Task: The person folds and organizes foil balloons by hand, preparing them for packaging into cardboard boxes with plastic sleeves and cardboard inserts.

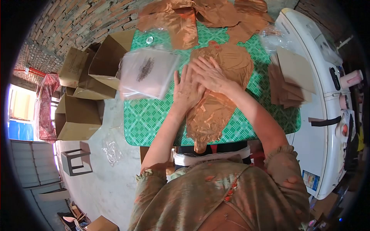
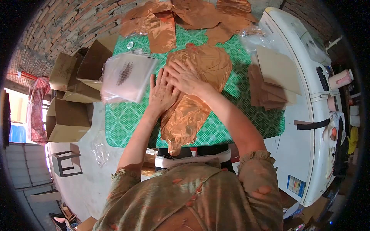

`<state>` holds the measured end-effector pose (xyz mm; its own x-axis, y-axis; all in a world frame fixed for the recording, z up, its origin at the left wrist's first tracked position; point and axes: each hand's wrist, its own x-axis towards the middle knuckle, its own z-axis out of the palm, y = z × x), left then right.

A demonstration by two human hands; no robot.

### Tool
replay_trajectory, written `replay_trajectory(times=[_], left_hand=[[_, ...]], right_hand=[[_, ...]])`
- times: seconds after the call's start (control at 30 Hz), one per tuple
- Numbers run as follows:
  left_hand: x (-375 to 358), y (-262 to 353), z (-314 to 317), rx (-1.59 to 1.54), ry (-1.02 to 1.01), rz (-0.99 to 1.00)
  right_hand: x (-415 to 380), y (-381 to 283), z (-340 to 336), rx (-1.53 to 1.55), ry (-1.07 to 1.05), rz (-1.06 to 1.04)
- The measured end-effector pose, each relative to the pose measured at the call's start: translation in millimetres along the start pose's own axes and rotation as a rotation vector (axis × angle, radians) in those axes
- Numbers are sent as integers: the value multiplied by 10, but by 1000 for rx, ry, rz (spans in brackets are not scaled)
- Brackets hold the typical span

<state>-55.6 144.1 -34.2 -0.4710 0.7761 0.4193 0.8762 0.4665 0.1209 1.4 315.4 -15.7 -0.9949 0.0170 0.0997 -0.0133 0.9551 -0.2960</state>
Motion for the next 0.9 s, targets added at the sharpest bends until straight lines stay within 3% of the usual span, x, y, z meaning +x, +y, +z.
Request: replay_trajectory(times=[0.13,0.23,0.37,0.43,0.5,0.57,0.6,0.63,0.8,0.9], left_hand=[[22,70,-131,-24,-134,-61],[7,43,-81,-7,-115,-51],[-19,-26,61,62,-52,-8],[-35,-32,67,105,-41,16],[42,26,-45,116,-24,48],[150,115,-126,124,53,84],[189,132,-127,71,71,102],[225,143,-88,16,63,119],[272,148,112,-99,10,138],[237,125,170,46,-55,166]], right_hand=[[-6,328,-148,-37,6,111],[-13,506,-285,-198,-37,259],[-18,661,-113,-194,78,169],[0,607,-166,-209,26,191],[30,702,-49,-181,142,117],[-76,466,-353,-154,38,185],[-34,537,-206,-147,106,173],[14,641,-54,-143,176,150],[36,719,4,-14,123,162],[13,701,16,-9,140,168]])
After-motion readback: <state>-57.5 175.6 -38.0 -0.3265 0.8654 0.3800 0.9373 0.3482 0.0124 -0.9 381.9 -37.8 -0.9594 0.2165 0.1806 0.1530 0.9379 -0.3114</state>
